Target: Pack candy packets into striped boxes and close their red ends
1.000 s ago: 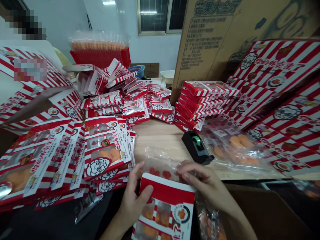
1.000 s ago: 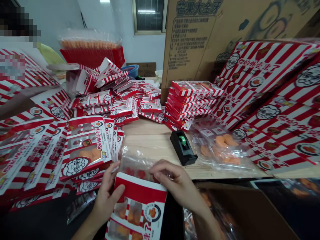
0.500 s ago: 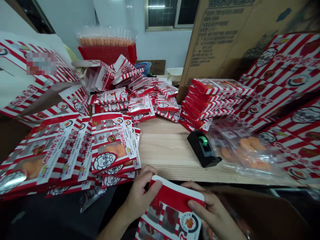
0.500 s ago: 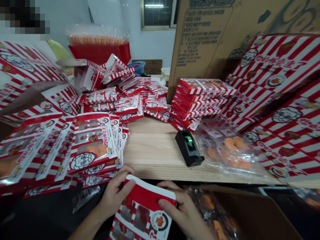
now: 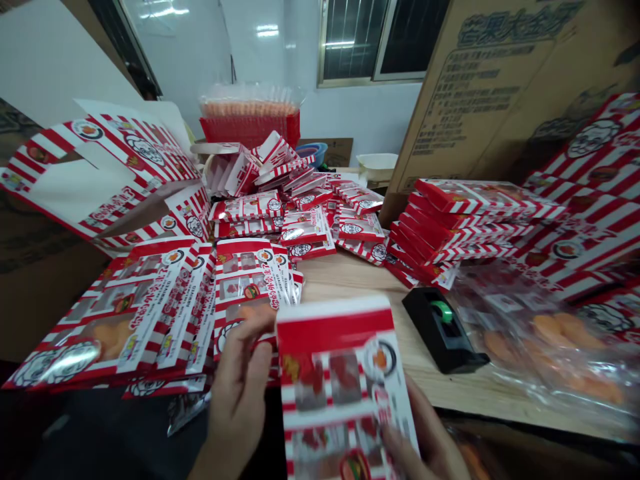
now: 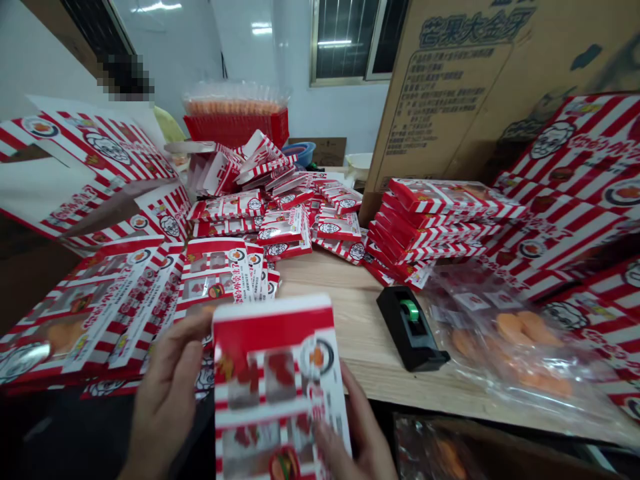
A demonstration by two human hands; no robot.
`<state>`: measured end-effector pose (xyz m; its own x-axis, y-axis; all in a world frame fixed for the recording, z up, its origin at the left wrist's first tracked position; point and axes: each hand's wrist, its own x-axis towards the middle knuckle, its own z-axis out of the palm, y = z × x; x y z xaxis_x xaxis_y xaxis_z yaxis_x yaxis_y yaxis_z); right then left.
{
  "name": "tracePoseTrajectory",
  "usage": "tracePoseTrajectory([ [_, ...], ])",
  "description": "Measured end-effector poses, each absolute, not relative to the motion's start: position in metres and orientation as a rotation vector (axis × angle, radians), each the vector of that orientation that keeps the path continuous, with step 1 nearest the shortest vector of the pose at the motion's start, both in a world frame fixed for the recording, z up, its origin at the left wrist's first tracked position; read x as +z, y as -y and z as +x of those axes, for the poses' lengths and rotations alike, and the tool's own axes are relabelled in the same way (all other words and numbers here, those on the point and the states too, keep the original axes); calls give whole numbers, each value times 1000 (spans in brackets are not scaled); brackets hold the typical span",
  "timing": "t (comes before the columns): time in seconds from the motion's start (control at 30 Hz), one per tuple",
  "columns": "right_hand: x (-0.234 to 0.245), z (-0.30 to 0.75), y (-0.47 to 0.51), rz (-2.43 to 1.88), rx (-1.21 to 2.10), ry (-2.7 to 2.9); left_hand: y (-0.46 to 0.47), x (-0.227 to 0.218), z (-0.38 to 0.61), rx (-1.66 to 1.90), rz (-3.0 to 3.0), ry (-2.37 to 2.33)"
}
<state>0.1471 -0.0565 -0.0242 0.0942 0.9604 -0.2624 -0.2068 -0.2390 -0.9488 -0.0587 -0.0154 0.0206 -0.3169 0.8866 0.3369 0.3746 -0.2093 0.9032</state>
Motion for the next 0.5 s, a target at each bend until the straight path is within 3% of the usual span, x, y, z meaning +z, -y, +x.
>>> tracePoseTrajectory([
  [0.13, 11, 107, -38, -1094, 1450, 1023, -9, 37, -89, 1561, 1570, -1803],
  [0.23, 18, 62, -96, -1085, 1509, 1189, -27, 35, -104, 1292, 1624, -1929],
  [0.37, -3, 32, -127, -1113, 1502, 1247, -45, 23, -109, 839, 1697, -2101],
  [0.5, -40, 40, -143, -1160, 1521, 1205, -50, 15, -108, 759, 1835, -2138],
])
